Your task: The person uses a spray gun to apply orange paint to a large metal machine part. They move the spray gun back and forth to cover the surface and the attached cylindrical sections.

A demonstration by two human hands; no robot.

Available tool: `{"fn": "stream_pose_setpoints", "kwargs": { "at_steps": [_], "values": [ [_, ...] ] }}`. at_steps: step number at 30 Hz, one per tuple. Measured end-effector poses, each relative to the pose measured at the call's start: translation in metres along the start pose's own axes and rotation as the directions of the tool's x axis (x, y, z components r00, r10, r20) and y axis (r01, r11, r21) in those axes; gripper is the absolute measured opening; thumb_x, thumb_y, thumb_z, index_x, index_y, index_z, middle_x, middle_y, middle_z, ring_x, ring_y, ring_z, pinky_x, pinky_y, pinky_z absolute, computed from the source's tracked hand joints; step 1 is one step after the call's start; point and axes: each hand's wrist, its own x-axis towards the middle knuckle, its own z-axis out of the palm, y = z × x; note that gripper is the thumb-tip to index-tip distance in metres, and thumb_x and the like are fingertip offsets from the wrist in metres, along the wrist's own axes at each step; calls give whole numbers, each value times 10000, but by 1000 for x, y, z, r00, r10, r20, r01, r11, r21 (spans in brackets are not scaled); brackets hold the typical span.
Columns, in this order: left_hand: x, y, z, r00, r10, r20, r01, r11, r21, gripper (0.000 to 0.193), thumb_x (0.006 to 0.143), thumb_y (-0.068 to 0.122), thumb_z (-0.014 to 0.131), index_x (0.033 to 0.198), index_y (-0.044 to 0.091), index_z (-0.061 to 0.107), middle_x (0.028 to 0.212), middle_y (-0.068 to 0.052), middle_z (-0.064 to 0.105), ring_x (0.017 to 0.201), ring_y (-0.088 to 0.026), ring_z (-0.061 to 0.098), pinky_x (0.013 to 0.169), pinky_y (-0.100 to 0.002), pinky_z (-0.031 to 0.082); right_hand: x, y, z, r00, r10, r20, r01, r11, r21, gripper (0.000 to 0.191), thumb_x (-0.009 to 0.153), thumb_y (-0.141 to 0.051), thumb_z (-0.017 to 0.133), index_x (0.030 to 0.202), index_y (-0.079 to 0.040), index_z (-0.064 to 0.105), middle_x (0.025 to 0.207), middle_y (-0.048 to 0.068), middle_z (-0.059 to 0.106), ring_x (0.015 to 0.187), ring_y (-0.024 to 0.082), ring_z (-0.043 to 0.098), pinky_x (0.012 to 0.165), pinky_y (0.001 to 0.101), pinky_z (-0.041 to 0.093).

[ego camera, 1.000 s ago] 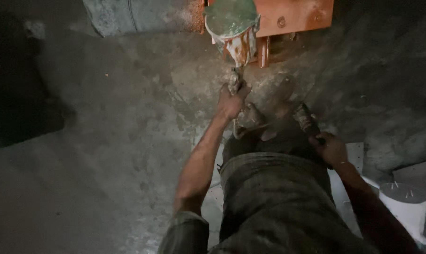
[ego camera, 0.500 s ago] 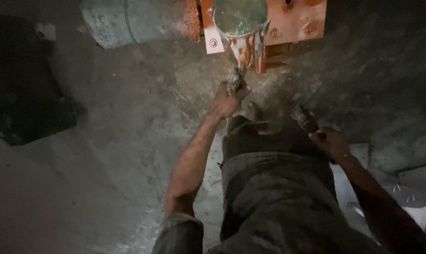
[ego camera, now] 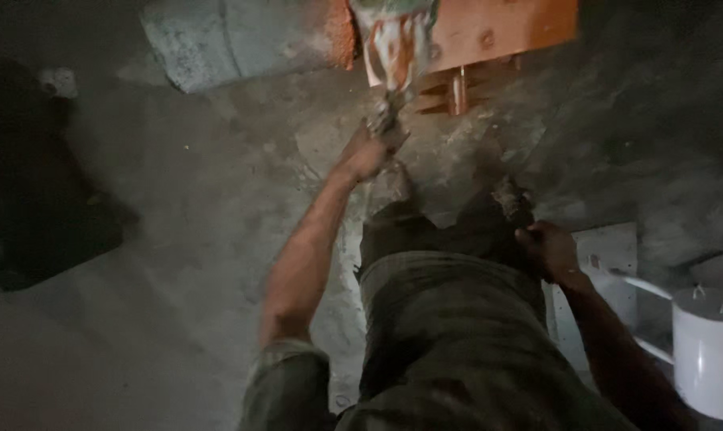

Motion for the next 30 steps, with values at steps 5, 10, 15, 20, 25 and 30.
{"fn": "stream_pose_setpoints", "kwargs": {
  "at_steps": [5, 10, 15, 20, 25, 30],
  "values": [
    [44, 9, 20, 988, -118, 102, 118, 993, 3, 549, 942, 548, 632, 1055, 13, 682, 783, -35, 648, 746, -191, 630, 759, -406, 553, -16, -29, 34, 988, 98, 122, -84, 989, -118, 541, 1010, -538, 563, 1163, -32, 678, 903, 195, 748, 798, 361, 728, 770, 467, 565],
    [42, -2, 23, 998, 61, 30, -49, 949, -310, 537, 903, 456, 691, 1202, 18, 615, 910, -108, 687, 795, -244, 653, 744, -458, 559, -33, -39, 54, 1000, 9, 23, -2, 962, -275, 496, 1020, -473, 566, 1069, -4, 723, 975, 199, 741, 842, 377, 710, 755, 482, 560],
    [58, -23, 32, 996, 11, 90, 18, 950, -311, 647, 944, 499, 702, 1298, -37, 624, 1191, -190, 711, 1055, -293, 672, 901, -465, 545, -49, -60, 62, 991, 125, -39, -128, 990, -57, 543, 955, -534, 615, 1052, -12, 724, 934, 213, 742, 832, 388, 709, 754, 491, 553],
    [93, -32, 53, 993, 121, 7, -115, 962, -246, 821, 970, 513, 745, 1512, -9, 416, 1453, -209, 534, 1295, -355, 561, 1028, -491, 477, -41, -81, 63, 982, 183, 38, -176, 973, -152, 528, 989, -535, 628, 1071, -22, 723, 943, 212, 747, 854, 391, 715, 782, 492, 559],
    [110, -17, 41, 989, 147, 31, -115, 874, -473, 793, 891, 425, 763, 1431, -59, 441, 1300, -243, 662, 1068, -342, 750, 872, -456, 617, -40, -76, 74, 979, 204, 21, -201, 976, -80, 541, 929, -550, 642, 1117, -50, 722, 965, 203, 752, 876, 396, 720, 798, 499, 559],
    [114, -5, 31, 984, 5, 175, 83, 868, -490, 709, 940, 361, 678, 1465, -25, 397, 1226, -254, 690, 884, -381, 702, 713, -465, 615, -39, -55, 84, 989, 140, -53, -144, 986, -81, 566, 916, -561, 673, 1119, -35, 726, 962, 221, 742, 902, 419, 705, 789, 511, 547]
  ]
}}
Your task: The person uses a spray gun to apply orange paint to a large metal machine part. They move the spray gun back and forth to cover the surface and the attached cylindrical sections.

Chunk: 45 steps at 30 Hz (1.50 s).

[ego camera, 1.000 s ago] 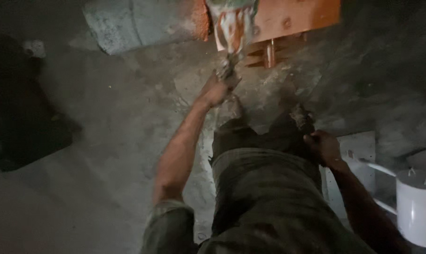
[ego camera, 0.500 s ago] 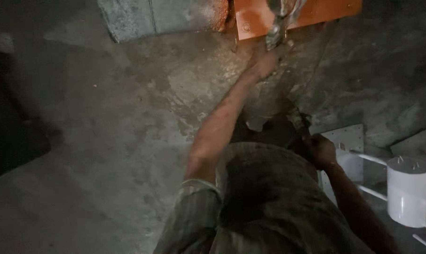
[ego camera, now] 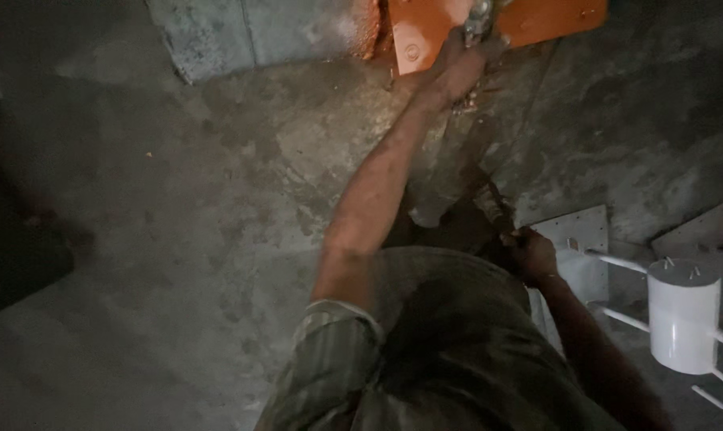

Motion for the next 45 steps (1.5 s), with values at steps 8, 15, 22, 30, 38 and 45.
{"fn": "stream_pose_setpoints", "kwargs": {
  "at_steps": [8, 15, 22, 30, 38, 45],
  "values": [
    [-19, -46, 80, 911, 405, -78, -359, 871, 334, 762, 1013, 389, 680, 1567, -50, 396, 1489, -307, 554, 1346, -432, 569, 1088, -496, 481, 16, 6, -7, 997, -77, -21, 77, 997, 4, 561, 940, -551, 624, 1105, -23, 717, 961, 198, 740, 883, 392, 700, 792, 498, 550],
    [17, -25, 106, 996, 18, -83, -5, 988, 156, 803, 861, 448, 698, 1458, -36, 464, 1290, -252, 682, 1051, -344, 704, 844, -457, 574, 19, 19, -31, 995, 69, 76, -70, 997, 8, 575, 976, -565, 597, 1067, -10, 717, 926, 214, 742, 868, 393, 700, 820, 497, 543],
    [-30, -56, 114, 996, -7, -94, 8, 1000, 5, 709, 901, 318, 764, 1424, -63, 474, 1167, -169, 713, 906, -260, 690, 758, -390, 556, 26, 54, -54, 996, 63, 65, -65, 998, 20, 548, 953, -546, 622, 1050, -18, 727, 967, 213, 745, 906, 401, 704, 825, 501, 546],
    [19, 4, 111, 977, -46, -209, 52, 998, 23, 514, 943, 385, 695, 1198, -56, 625, 863, -159, 665, 620, -224, 593, 511, -395, 506, 56, 70, -96, 983, 72, 170, -52, 992, -117, 527, 937, -521, 639, 1097, -28, 733, 991, 194, 753, 887, 364, 735, 834, 486, 566],
    [48, 18, 129, 910, 64, -409, -90, 995, -44, 502, 865, 425, 763, 1102, 9, 614, 901, -75, 690, 774, -182, 637, 681, -354, 541, 70, 82, -142, 966, 79, 245, -58, 994, -93, 507, 949, -503, 616, 1133, -44, 726, 1015, 198, 760, 881, 363, 714, 825, 487, 567],
    [96, 4, 135, 934, 113, -339, -216, 934, -284, 411, 944, 280, 753, 1058, -90, 615, 872, -129, 566, 730, -260, 557, 603, -452, 542, 90, 91, -152, 948, 68, 311, 7, 972, -234, 564, 983, -532, 603, 1039, 11, 742, 999, 226, 760, 872, 367, 741, 820, 467, 586]
  ]
}}
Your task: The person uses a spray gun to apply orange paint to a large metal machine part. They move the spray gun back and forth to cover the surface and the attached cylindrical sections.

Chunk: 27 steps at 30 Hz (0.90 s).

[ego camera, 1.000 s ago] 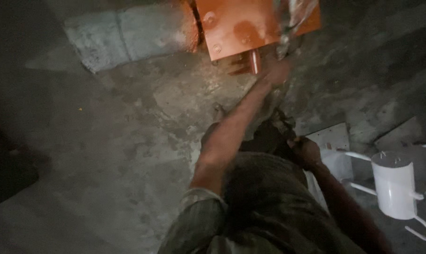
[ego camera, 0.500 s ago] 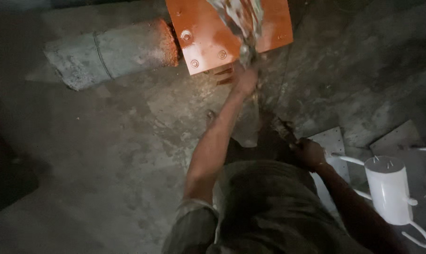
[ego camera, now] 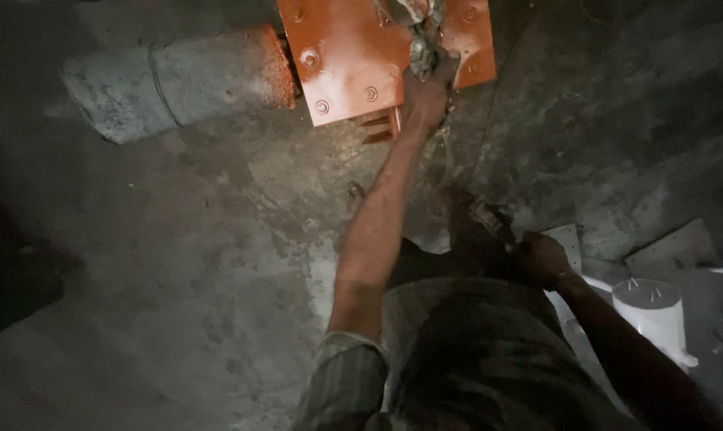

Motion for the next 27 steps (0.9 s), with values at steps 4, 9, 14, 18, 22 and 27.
{"fn": "stream_pose_setpoints", "kwargs": {
  "at_steps": [4, 9, 14, 18, 22, 27],
  "values": [
    [-29, -13, -5, 992, 124, 13, -123, 963, 238, 250, 901, 166, 692, 1082, 2, 640, 924, -59, 666, 784, -172, 610, 682, -376, 510, -1, 0, -5, 999, 46, 11, -45, 999, -28, 574, 951, -547, 610, 1086, -2, 727, 1015, 214, 752, 896, 359, 733, 811, 470, 587],
    [-74, -10, -26, 985, 173, -27, -169, 979, 111, 224, 918, 200, 720, 1037, 33, 630, 871, -5, 625, 744, -124, 567, 646, -336, 489, -5, 3, 13, 994, -18, -112, 28, 996, 85, 560, 928, -557, 662, 1057, -18, 743, 986, 210, 755, 916, 354, 730, 842, 446, 579],
    [-83, -2, -27, 995, 88, -48, -75, 973, 217, 337, 927, 365, 734, 1013, 57, 628, 762, -10, 601, 633, -140, 538, 576, -336, 470, 1, -5, 55, 993, -1, -115, 16, 991, 130, 492, 961, -515, 630, 1033, -41, 741, 964, 164, 750, 898, 332, 723, 851, 449, 570],
    [-92, -10, -21, 998, 61, -8, -58, 976, 209, 461, 958, 430, 744, 987, 0, 581, 746, -49, 546, 632, -168, 514, 560, -355, 444, -3, -7, 86, 981, 13, -191, 49, 948, 315, 504, 934, -522, 658, 1092, -50, 733, 966, 145, 754, 887, 325, 712, 821, 460, 570],
    [-99, -24, -17, 962, -156, -224, 227, 912, 341, 605, 932, 471, 739, 1250, 12, 506, 864, -114, 618, 723, -219, 556, 678, -397, 469, -16, -9, 114, 945, 19, -326, 108, 924, 366, 491, 931, -496, 681, 1103, -39, 726, 1020, 168, 728, 895, 345, 695, 810, 468, 549],
    [-95, -39, 5, 855, 509, 99, -463, 662, 589, 617, 1030, 320, 716, 1455, -65, 489, 1297, -222, 651, 1185, -333, 593, 1059, -424, 471, -11, -14, 120, 983, 128, -130, -58, 897, 439, 453, 938, -491, 677, 1060, -60, 746, 986, 154, 748, 888, 333, 713, 830, 461, 562]
  ]
}}
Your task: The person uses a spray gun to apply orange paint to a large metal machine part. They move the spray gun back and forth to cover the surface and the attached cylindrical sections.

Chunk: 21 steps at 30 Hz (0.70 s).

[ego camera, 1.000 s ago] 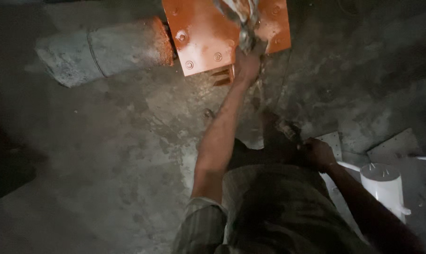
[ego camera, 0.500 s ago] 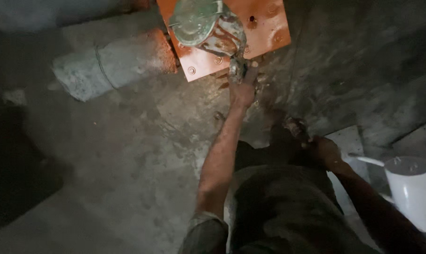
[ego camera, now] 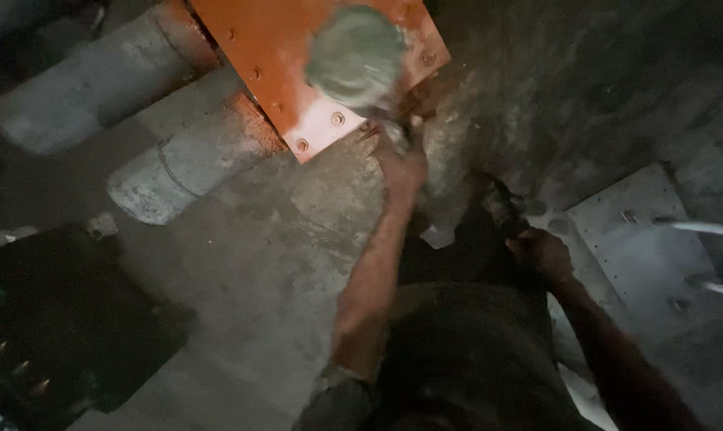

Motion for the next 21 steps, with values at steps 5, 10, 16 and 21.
{"fn": "stream_pose_setpoints", "kwargs": {
  "at_steps": [5, 10, 16, 21],
  "values": [
    [0, 11, 51, 986, -149, 68, 146, 988, 51, 498, 907, 194, 686, 1338, -29, 571, 1145, -233, 710, 1034, -370, 705, 854, -409, 563, 22, 11, -33, 983, -175, -59, 173, 984, -37, 453, 923, -479, 670, 1053, -50, 735, 963, 156, 729, 844, 343, 703, 760, 473, 561],
    [10, 17, 103, 992, -118, -50, 125, 980, 152, 374, 900, 225, 758, 1167, 27, 589, 950, -178, 709, 840, -332, 733, 742, -426, 573, 47, 37, -68, 986, -160, 48, 166, 970, -176, 454, 985, -497, 642, 1032, -54, 731, 1034, 131, 734, 883, 306, 708, 810, 430, 568],
    [19, 15, 133, 986, -104, -132, 133, 964, 231, 323, 875, 205, 755, 1067, 28, 566, 841, -190, 664, 756, -341, 687, 736, -416, 555, 67, 48, -86, 950, -311, 2, 311, 948, -63, 468, 906, -473, 681, 1068, -37, 737, 1269, 183, 697, 1004, 362, 689, 856, 467, 558],
    [11, 13, 139, 991, -11, -130, 42, 969, 242, 346, 924, 224, 788, 1157, 56, 595, 964, -159, 693, 846, -308, 724, 770, -403, 573, 78, 61, -81, 979, -201, 45, 205, 967, -150, 505, 930, -516, 660, 1125, -56, 734, 1177, 152, 733, 972, 327, 713, 858, 458, 583]
  ]
}}
